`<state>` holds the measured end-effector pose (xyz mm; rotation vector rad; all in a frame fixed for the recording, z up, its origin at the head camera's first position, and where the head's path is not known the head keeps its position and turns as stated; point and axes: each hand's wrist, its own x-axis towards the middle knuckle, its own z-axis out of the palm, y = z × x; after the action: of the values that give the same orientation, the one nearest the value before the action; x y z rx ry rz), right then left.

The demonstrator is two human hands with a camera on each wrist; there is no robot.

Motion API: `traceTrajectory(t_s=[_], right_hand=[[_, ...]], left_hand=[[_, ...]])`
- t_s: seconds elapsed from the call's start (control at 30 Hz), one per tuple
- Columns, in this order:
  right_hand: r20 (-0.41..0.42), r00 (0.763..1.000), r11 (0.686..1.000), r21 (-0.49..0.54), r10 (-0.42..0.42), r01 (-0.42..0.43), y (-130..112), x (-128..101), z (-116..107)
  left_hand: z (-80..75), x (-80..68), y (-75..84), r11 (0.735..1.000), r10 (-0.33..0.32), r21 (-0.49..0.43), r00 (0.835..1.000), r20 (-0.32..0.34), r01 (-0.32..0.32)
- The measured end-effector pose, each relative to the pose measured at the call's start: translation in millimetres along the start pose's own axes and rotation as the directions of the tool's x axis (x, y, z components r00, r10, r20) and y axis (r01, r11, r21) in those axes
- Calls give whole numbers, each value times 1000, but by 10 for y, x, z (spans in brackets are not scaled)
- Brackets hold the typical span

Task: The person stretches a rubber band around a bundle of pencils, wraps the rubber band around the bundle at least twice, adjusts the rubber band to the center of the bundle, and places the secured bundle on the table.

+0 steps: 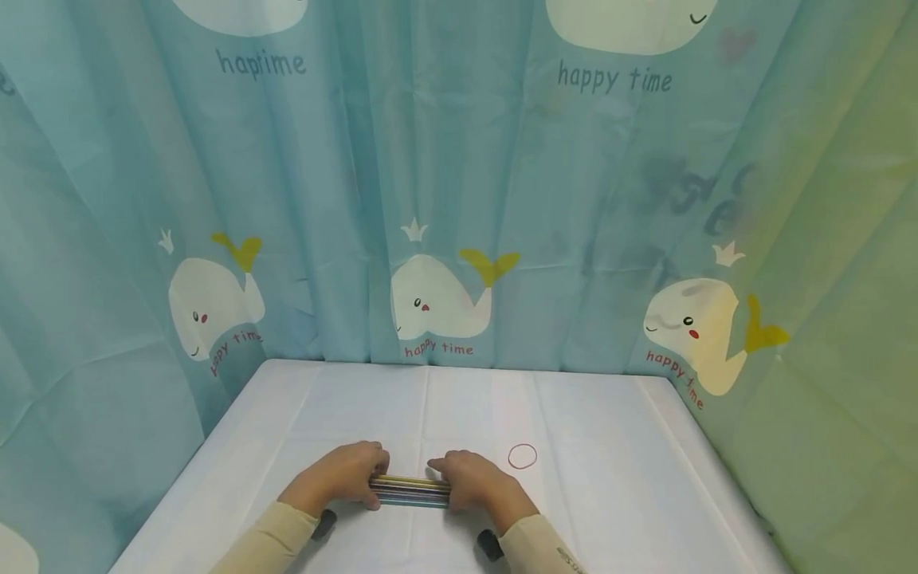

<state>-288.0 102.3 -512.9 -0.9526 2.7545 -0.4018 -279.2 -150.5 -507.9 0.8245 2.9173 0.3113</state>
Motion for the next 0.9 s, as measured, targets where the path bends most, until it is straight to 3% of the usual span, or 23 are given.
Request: traceTrajectory(t_s=[0.2,0.6,0.9], right_hand=[[22,1000,1000,14,-11,10,-49,-5,-14],[66,996,997,32,67,-69,-127,-17,11],[19,1000,999,-36,-8,8,-150,-11,26]], left_hand=[[21,-38,-2,998,8,-69,1000,4,-8],[85,-38,10,998,-13,-56,1000,26,14],[74,-58,50,997,-26,-66,999,39,28]])
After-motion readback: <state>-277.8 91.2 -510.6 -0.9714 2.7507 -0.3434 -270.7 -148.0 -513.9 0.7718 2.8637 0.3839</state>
